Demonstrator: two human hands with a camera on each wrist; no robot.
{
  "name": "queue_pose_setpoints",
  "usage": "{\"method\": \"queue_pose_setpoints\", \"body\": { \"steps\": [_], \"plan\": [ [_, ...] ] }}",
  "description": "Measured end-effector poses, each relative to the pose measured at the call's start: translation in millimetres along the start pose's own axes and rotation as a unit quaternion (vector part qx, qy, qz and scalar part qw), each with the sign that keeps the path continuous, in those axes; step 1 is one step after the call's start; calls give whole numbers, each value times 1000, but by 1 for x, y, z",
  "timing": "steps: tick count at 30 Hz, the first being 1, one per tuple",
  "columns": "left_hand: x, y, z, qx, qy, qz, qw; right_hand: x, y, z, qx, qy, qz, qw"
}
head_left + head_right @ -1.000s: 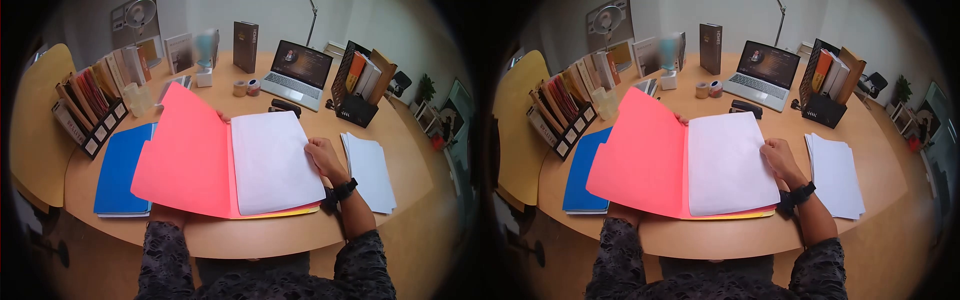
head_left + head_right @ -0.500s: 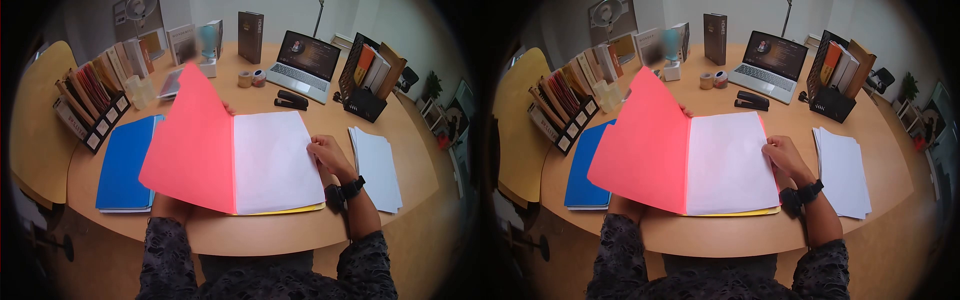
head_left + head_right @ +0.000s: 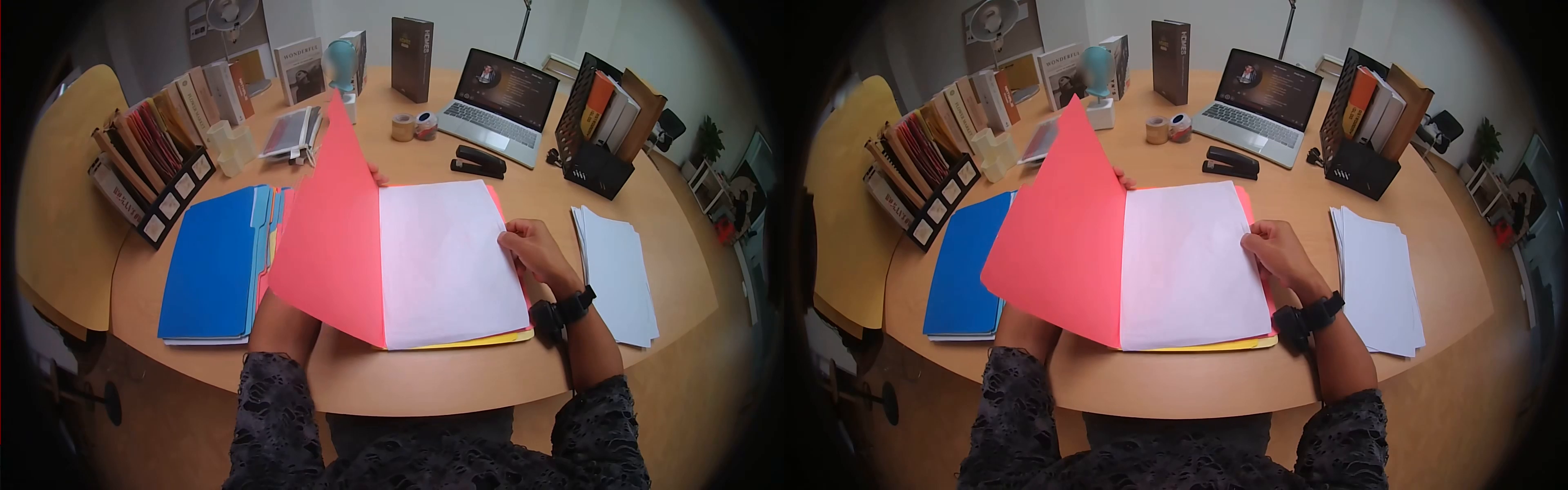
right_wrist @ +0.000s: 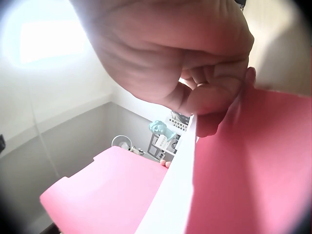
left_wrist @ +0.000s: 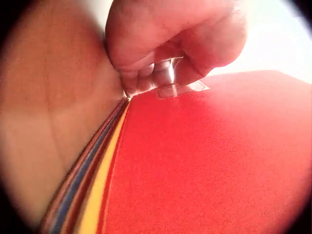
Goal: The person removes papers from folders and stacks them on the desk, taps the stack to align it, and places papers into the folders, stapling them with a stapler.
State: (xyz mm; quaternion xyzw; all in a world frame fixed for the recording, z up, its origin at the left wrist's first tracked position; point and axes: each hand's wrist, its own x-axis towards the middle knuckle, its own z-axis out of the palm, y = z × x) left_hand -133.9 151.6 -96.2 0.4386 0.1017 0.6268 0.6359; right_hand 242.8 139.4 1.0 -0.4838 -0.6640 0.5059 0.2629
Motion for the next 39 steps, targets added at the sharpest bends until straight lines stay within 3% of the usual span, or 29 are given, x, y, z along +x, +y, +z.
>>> {"method": "queue_pose_setpoints", "body": {
  "steps": [6, 8, 9, 11, 15, 17, 21, 23, 27, 34, 36, 37, 39],
  "plan": [
    [25, 0, -25, -15, -28, -5, 999, 9, 16, -1, -21, 0, -33, 999],
    [30, 5, -35, 140, 123, -80, 979, 12, 19, -2, -69, 12, -58, 996],
    [31, 3, -39, 140, 123, -79, 979, 11, 19, -2, -69, 12, -58, 996],
    [33, 0, -46, 93, 77, -59, 991, 10, 18, -1, -86, 14, -42, 995],
    [26, 6, -17, -22, 59, -64, 996, 9, 15, -1, -113, 5, -58, 992],
    [27, 10, -14, 126, 84, -55, 987, 3, 6, 1, -120, 4, -28, 992],
    [27, 6, -7, 161, 113, -31, 980, 4, 10, 0, -160, 11, -66, 985],
    [26, 6, -3, -75, 167, -77, 980, 3, 10, 1, -202, 35, -79, 976],
    [17, 6, 4, -77, 160, -72, 982, -3, 4, 0, -254, 84, -136, 954],
    [15, 6, 2, -77, 155, -63, 983, 14, -56, -19, -281, 35, -148, 948],
    [18, 8, 3, -74, 152, -61, 984, 51, -55, -27, -275, 25, -239, 931],
    [22, 10, 4, -72, 149, -58, 985, 68, -58, -29, -277, 28, -243, 929],
    [31, 17, 6, -66, 140, -50, 987, 96, -66, -28, -361, 20, -169, 917]
  ]
}}
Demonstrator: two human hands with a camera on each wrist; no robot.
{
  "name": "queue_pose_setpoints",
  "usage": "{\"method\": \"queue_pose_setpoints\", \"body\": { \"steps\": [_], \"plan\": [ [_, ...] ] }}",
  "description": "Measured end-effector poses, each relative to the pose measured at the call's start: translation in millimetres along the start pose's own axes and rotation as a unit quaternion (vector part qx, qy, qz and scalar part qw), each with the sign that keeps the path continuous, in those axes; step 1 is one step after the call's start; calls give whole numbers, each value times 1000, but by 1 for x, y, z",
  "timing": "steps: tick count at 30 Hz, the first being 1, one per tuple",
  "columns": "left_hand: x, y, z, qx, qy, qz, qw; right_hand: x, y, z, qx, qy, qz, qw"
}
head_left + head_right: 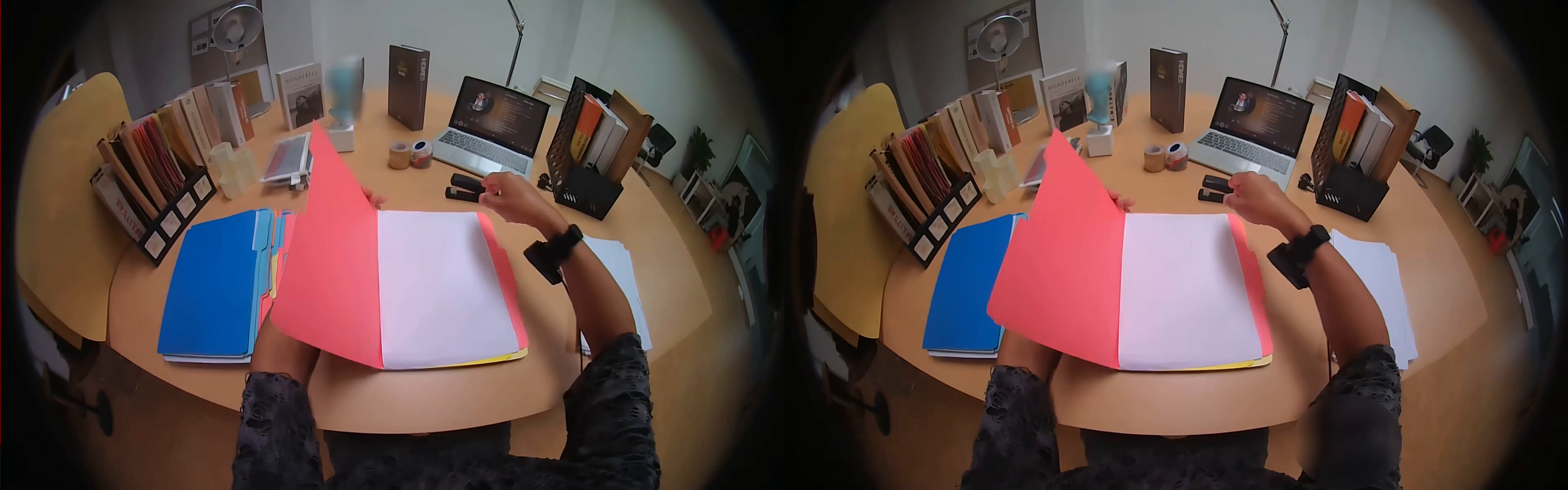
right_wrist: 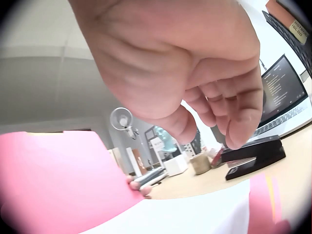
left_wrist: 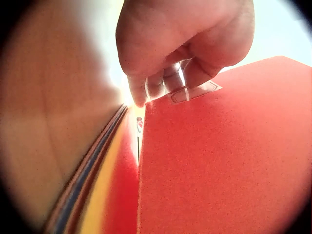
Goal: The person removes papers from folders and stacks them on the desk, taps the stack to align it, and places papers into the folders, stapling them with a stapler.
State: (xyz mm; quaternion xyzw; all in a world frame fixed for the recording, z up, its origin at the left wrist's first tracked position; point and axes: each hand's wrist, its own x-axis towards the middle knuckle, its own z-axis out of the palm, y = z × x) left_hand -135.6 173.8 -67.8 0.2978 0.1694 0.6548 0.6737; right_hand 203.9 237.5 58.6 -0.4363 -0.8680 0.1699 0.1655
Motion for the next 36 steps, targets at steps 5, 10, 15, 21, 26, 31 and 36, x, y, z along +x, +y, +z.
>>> {"method": "queue_pose_setpoints", "body": {
  "steps": [5, 10, 15, 21, 26, 31, 36],
  "plan": [
    [25, 22, 10, 17, -18, 16, 1000, 23, 2, 35, -57, -44, -77, 994],
    [25, 28, -4, 20, -2, 26, 999, -8, -23, 69, -60, -125, -180, 974],
    [21, 25, -12, 26, 9, 20, 999, -15, -24, 93, -85, -163, -215, 959],
    [18, 24, -12, 31, 14, 17, 999, -17, -25, 94, -112, -152, -201, 961],
    [21, 20, -12, 32, 13, 14, 999, -15, -25, 92, -110, -158, -207, 959],
    [22, 16, -12, 30, 13, 12, 999, -14, -27, 88, -101, -171, -210, 957],
    [27, 5, -14, 23, 11, 6, 1000, -4, -14, 82, -59, -100, -234, 965]
  ]
}}
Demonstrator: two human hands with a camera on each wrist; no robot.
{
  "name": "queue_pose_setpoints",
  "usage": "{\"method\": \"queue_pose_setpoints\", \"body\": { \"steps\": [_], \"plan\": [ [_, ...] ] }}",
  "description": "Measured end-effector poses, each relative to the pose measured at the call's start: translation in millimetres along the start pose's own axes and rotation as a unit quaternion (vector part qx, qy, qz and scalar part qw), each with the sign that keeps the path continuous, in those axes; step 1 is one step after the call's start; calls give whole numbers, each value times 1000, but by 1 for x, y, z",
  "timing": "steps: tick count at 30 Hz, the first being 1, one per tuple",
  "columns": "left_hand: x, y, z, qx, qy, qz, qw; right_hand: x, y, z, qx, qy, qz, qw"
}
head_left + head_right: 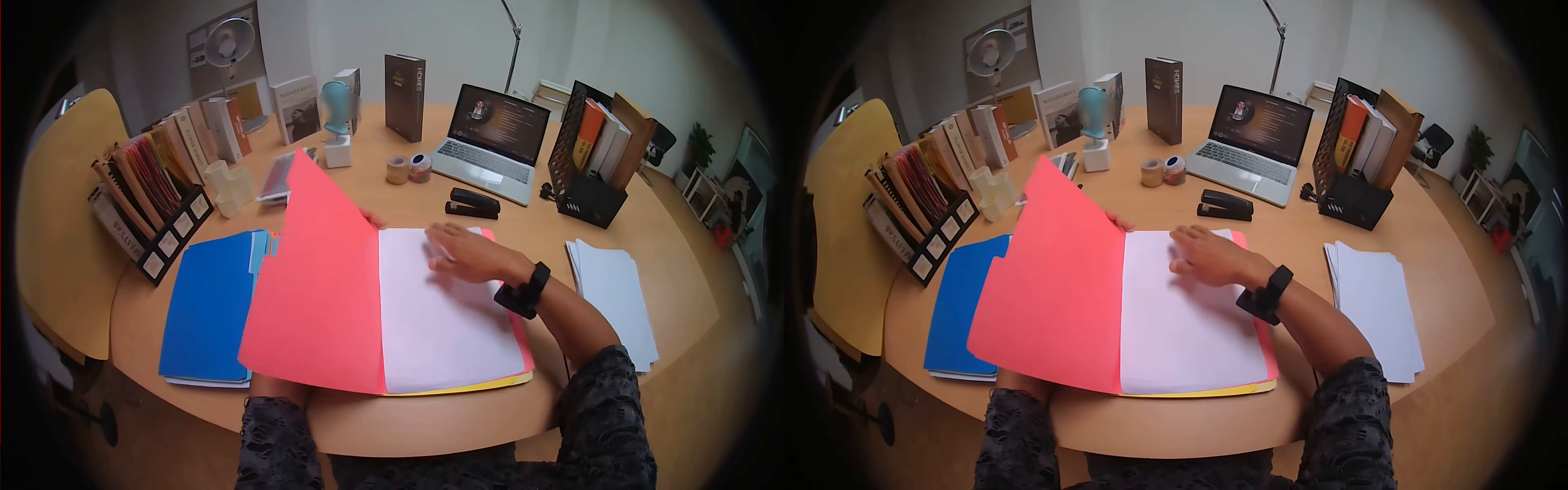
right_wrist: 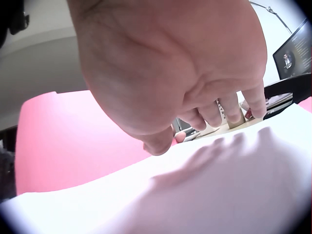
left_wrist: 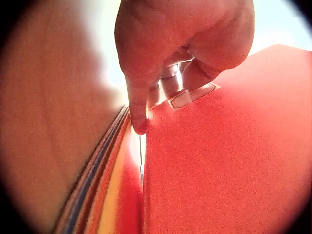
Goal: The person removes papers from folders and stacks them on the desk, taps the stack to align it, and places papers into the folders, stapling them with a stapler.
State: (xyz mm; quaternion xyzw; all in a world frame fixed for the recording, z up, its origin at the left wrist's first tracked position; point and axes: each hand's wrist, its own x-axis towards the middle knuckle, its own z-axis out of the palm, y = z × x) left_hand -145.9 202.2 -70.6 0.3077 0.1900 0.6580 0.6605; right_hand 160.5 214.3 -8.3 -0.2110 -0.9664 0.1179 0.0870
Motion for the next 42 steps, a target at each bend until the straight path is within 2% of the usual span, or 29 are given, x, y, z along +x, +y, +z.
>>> {"method": "queue_pose_setpoints", "body": {
  "steps": [1, 3, 6, 7, 10, 13, 14, 15, 18, 23, 25, 27, 29, 42],
  "plan": [
    [0, -2, 0, -1, -1, -1, 1000, 1, 2, -9, 0, 0, 2, 1000],
    [2, -5, 1, -1, -2, -4, 1000, 6, 7, -31, -14, 76, 50, 996],
    [3, -3, 4, 4, -5, -4, 1000, 22, 49, -39, -74, 157, 96, 980],
    [4, -1, 7, 6, -7, -3, 1000, 26, 62, -38, -75, 161, 96, 979],
    [11, 7, 15, 16, -16, 0, 1000, 36, 83, -35, -63, 88, 198, 974],
    [17, 12, 21, 23, -24, 2, 999, 40, 92, -23, -67, 97, 207, 971],
    [17, 14, 22, 26, -25, 2, 999, 41, 95, -19, -67, 135, 176, 973],
    [17, 16, 24, 28, -25, 2, 999, 43, 89, -21, -66, 137, 176, 973],
    [16, 15, 21, 31, -23, 0, 999, 54, 62, -25, -78, 173, 94, 977],
    [11, 15, 23, 31, -22, 2, 999, 62, 33, -28, -64, 114, 80, 988],
    [11, 19, 26, 33, -26, 7, 999, 62, 30, -23, -67, 108, 34, 991],
    [11, 21, 27, 33, -30, 11, 999, 60, 26, -23, -58, 97, 39, 993],
    [11, 23, 29, 35, -32, 14, 999, 58, 19, -27, -51, 37, 55, 996],
    [8, 19, 25, 38, -29, 19, 999, 55, 15, -18, -25, 23, 15, 999]
  ]
}}
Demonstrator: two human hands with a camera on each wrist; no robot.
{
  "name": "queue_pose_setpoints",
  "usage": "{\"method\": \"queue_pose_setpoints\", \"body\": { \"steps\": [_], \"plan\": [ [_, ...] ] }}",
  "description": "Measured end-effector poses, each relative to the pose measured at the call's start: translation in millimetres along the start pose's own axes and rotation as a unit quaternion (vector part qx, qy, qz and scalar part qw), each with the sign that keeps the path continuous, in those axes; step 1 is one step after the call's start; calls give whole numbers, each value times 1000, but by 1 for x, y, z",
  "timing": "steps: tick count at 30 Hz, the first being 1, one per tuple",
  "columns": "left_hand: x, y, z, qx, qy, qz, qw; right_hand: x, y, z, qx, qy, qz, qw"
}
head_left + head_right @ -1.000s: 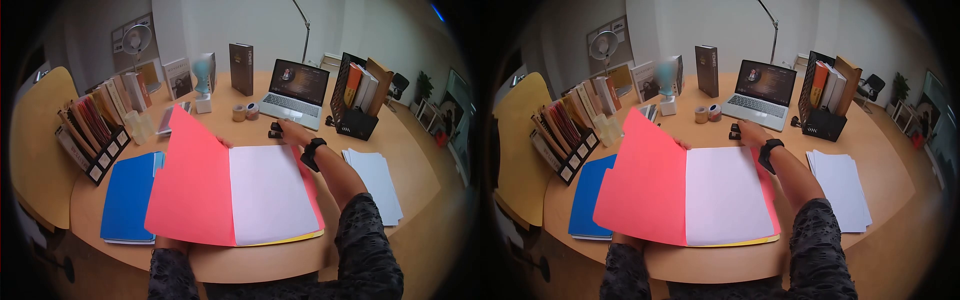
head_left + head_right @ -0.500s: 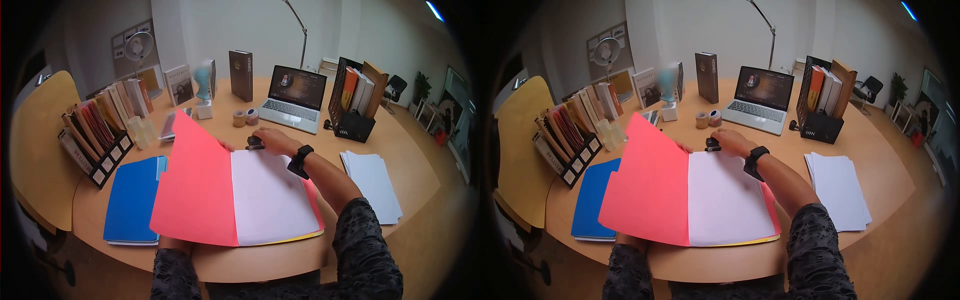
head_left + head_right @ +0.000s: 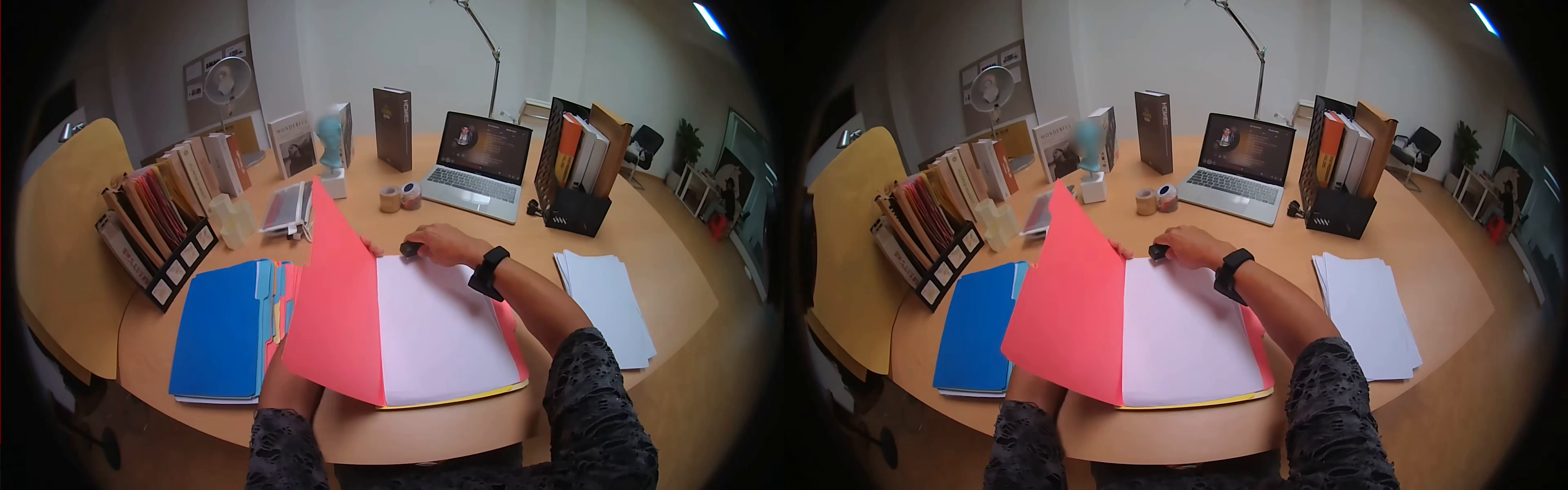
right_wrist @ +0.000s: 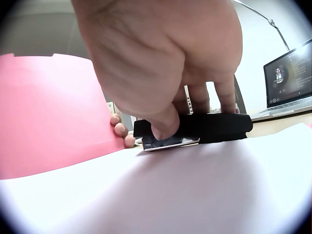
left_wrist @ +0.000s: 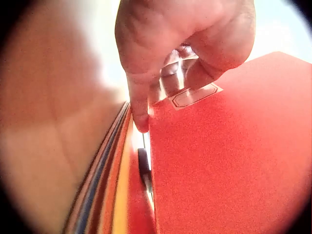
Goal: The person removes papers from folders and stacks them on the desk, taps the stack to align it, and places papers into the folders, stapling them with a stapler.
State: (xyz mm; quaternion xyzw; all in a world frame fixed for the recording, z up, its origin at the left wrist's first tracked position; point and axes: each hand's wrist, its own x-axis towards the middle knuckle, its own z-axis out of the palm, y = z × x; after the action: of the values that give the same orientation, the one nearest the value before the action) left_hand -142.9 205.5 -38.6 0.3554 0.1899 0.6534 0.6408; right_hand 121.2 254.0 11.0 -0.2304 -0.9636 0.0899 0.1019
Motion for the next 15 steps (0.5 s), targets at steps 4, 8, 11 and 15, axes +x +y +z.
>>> {"method": "queue_pose_setpoints", "body": {
  "steps": [4, 8, 11, 15],
  "plan": [
    [-7, -23, -16, -9, 22, -14, 1000, 1, 8, 19, -23, 59, -40, 997],
    [-18, -34, -20, -3, 36, -29, 999, -2, 8, 26, -43, 98, -53, 993],
    [-12, -26, -13, 6, 27, -19, 999, -3, 8, 21, -30, 103, -55, 993],
    [-21, -33, -21, 7, 37, -24, 999, -1, 7, 21, -24, 83, -33, 996]
  ]
}}
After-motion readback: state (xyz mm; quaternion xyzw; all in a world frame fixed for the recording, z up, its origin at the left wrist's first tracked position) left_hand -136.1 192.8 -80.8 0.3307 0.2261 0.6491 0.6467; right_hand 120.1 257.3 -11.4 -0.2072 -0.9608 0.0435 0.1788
